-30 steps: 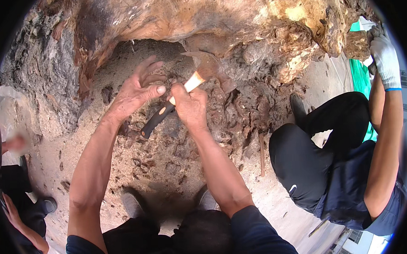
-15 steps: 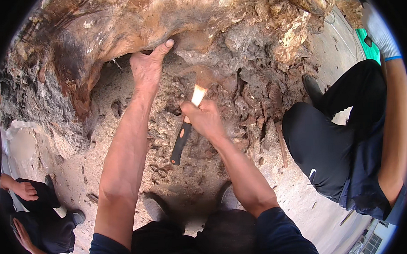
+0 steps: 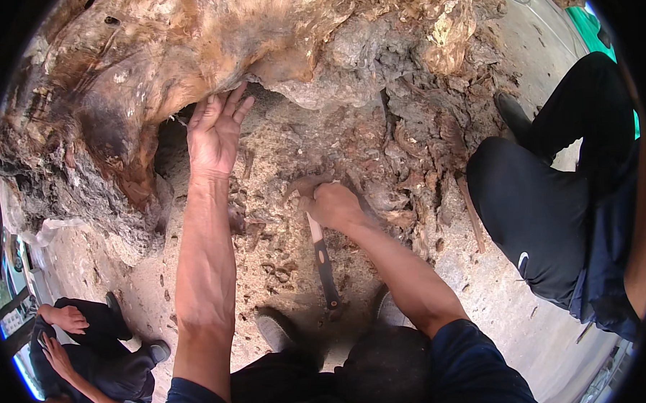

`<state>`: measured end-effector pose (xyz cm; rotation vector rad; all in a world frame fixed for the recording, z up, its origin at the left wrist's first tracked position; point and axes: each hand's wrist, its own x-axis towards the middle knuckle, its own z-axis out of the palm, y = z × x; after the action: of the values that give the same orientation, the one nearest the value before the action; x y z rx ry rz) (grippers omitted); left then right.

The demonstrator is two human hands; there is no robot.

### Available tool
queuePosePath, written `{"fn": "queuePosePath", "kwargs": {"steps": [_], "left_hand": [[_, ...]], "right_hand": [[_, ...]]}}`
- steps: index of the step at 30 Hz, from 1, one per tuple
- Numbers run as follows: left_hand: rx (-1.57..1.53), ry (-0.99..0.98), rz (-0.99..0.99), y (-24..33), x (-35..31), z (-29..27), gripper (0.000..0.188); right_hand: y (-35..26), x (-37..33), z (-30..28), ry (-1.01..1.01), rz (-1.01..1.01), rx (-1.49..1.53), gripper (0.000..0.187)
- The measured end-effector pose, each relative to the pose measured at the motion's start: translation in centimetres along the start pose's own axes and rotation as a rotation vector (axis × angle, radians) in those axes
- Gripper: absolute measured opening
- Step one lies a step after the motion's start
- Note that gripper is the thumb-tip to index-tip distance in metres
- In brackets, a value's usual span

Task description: The person uses a chisel and hammer to chip away at a large log, removing bark and wood debris. Another person assists by using a crowbar to pry sections of the log.

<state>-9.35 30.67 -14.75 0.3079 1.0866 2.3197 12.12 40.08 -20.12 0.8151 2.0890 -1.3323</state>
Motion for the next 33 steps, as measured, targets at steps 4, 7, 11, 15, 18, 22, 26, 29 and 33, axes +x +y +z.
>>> {"fn": "queuePosePath", "kwargs": {"steps": [4, 7, 11, 15, 18, 22, 26, 29, 33], "left_hand": [[0.011, 0.208, -0.061, -0.3, 0.2, 2.5, 0.041], [-0.06, 0.289, -0.072, -1.0, 1.1, 3.1, 0.044], [0.073, 0.297, -0.155, -0.9, 1.5, 2.5, 0.044], [0.252, 0.361, -0.23, 0.0, 1.1, 2.9, 0.041], [0.275, 0.414, -0.123, -0.8, 0.9, 3.5, 0.026], [0.313, 0.448, -0.025, -1.3, 1.2, 4.3, 0.025], [0.31, 0.472, 0.177, -2.2, 1.8, 4.6, 0.031], [0.389, 0.444, 0.226, -2.0, 1.7, 4.8, 0.034], [0.44, 0.359, 0.221, -2.0, 1.9, 4.4, 0.034]], "right_hand": [[-5.9, 0.7, -3.4, 0.113, -0.328, 0.777, 0.064], [-10.3, 2.9, -4.5, 0.092, -0.469, 1.019, 0.07], [-12.8, 4.7, -4.9, 0.057, -0.439, 1.29, 0.079], [-14.3, 5.9, -4.4, 0.036, -0.467, 1.342, 0.084], [-14.5, 6.6, -4.0, -0.009, -0.544, 1.491, 0.081], [-14.6, 8.1, -3.1, -0.09, -0.681, 1.679, 0.082], [-14.9, 7.5, -2.9, -0.116, -0.769, 1.754, 0.076], [-14.9, 7.1, -3.1, -0.091, -0.776, 1.794, 0.067], [-14.8, 7.4, -3.1, -0.122, -0.782, 1.875, 0.062]]}}
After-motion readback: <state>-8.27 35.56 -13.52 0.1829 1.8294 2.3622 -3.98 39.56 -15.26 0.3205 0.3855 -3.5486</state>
